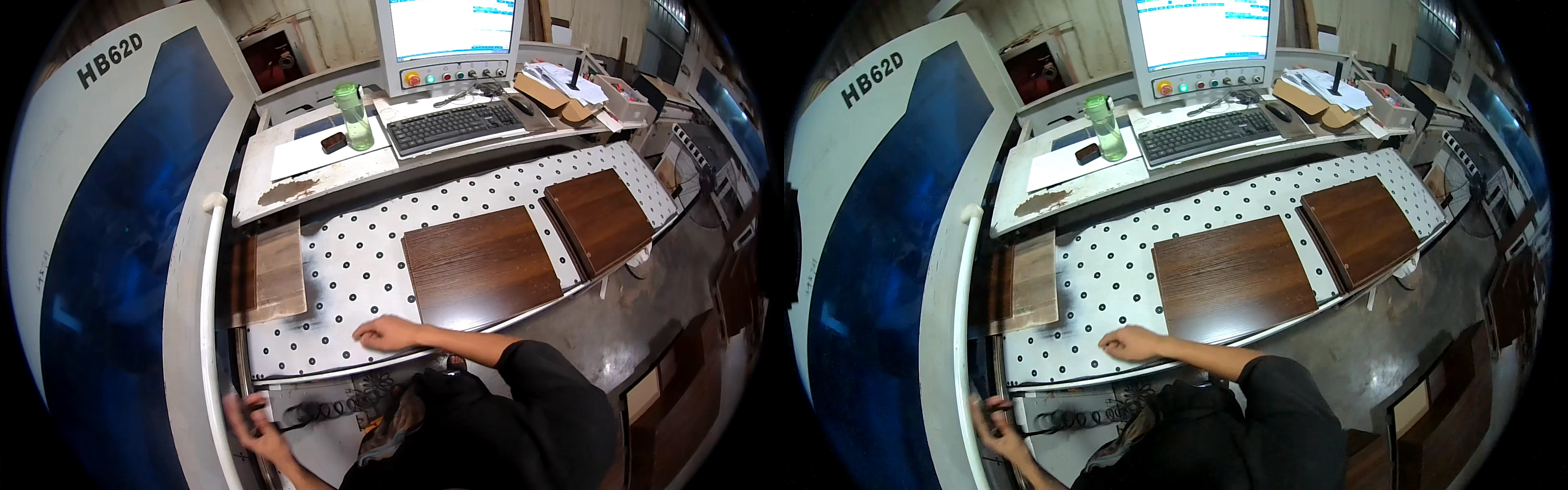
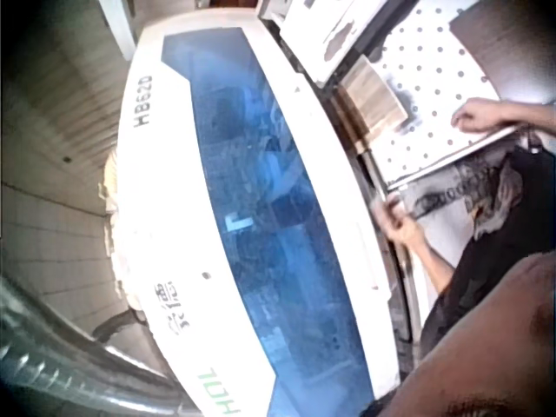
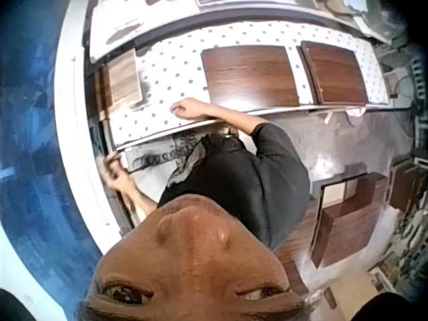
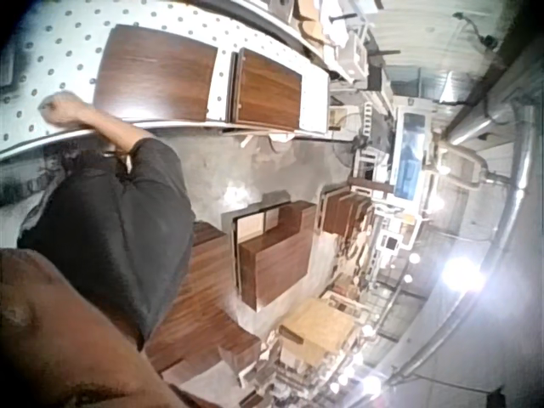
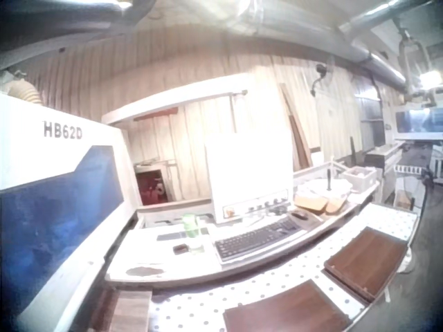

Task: The person places rectangular wooden panels onto a perforated metal workbench and uses a handheld scanner to scan each panel. The person repeatedly picks up panels, positions them on the table, scans them, and then moves them aside or stacks them. The process is repeated for multiple panels in a continuous workflow.

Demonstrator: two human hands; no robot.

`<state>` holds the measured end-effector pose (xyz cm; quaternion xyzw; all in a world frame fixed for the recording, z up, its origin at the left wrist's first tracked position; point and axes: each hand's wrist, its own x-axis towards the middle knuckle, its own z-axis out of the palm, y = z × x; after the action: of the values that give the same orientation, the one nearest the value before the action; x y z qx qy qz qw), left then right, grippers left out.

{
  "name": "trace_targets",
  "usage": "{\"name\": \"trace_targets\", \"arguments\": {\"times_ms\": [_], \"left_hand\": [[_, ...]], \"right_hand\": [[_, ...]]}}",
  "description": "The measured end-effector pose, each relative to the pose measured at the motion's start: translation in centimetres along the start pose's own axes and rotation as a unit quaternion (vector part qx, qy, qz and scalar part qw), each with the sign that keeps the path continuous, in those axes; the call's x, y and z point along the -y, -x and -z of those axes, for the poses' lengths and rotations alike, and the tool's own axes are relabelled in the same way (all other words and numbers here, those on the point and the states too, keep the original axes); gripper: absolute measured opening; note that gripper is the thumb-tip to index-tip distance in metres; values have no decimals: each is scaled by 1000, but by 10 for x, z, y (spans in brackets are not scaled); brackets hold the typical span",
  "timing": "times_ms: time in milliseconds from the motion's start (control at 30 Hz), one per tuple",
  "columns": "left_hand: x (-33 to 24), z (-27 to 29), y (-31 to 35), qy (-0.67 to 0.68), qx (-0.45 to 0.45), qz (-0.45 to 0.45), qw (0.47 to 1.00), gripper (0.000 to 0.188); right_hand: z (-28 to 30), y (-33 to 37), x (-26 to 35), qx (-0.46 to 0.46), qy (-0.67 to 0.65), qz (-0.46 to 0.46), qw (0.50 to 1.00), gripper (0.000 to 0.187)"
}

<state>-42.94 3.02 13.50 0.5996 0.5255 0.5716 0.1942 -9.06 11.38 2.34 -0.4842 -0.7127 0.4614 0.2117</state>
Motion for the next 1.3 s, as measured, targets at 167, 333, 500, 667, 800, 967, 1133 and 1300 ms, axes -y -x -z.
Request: {"name": "trace_targets", "arguments": {"times_ms": [167,333,500,667,800,967,1133,1300], "left_hand": [[18,-55,29,170,509,218,815,62],[24,-99,18,235,676,143,683,76],[7,-155,10,305,753,95,576,56],[-23,-199,5,271,836,17,477,45],[-49,-216,12,317,849,65,417,50],[-27,-228,29,360,851,92,372,61],[-25,-232,24,348,862,133,344,60],[-27,-235,25,327,874,137,333,62]], "right_hand": [[41,10,-48,-171,-57,14,984,33],[50,27,-100,-241,-217,-9,946,25],[46,32,-87,-298,-149,-26,943,22],[44,28,-89,-322,-122,-17,939,22],[42,27,-88,-343,-121,-30,931,22],[37,28,-83,-383,-124,-32,915,22],[39,22,-87,-391,-101,-32,914,25],[38,26,-91,-376,-100,-52,920,26]]}}
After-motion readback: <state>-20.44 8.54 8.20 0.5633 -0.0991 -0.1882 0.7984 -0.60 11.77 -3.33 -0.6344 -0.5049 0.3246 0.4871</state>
